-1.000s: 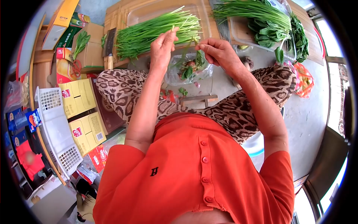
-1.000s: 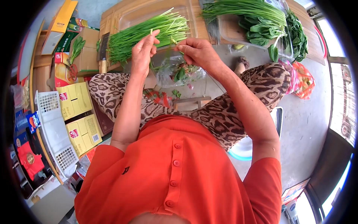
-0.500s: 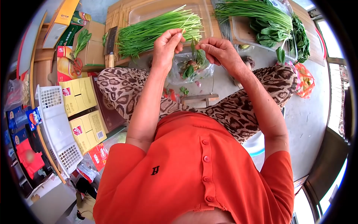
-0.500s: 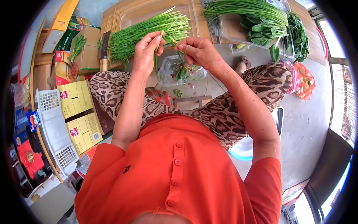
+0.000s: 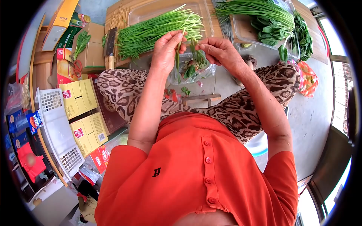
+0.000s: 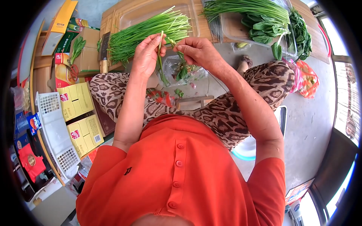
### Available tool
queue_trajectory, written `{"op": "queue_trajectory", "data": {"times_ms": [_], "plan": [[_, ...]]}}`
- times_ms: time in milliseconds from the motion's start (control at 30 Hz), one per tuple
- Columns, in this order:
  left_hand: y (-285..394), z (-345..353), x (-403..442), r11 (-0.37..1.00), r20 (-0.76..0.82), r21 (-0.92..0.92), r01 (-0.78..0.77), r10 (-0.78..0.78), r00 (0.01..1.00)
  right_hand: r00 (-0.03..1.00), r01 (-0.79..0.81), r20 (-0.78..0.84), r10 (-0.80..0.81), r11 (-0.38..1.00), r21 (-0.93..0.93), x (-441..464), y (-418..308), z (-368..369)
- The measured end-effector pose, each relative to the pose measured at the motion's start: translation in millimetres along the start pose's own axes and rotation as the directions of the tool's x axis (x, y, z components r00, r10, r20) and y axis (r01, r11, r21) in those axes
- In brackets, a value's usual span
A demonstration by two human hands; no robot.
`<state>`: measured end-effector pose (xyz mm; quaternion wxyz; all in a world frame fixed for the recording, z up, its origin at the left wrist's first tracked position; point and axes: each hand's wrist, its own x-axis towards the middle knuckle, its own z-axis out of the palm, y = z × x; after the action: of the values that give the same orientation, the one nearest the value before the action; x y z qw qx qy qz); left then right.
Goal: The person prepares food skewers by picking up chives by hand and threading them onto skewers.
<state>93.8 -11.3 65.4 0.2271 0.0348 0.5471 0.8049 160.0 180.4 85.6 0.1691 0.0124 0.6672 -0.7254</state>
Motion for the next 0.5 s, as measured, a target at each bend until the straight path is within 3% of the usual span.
{"op": "queue_trajectory", "data": {"times_ms": [500], "plan": [[1.2, 1.9, -0.9, 1.0, 0.02, -0.006, 0.006, -0.006, 1.0, 1.0, 0.012, 0.007, -0.012, 1.0, 0.0, 0.9, 1.5, 0.1]]}}
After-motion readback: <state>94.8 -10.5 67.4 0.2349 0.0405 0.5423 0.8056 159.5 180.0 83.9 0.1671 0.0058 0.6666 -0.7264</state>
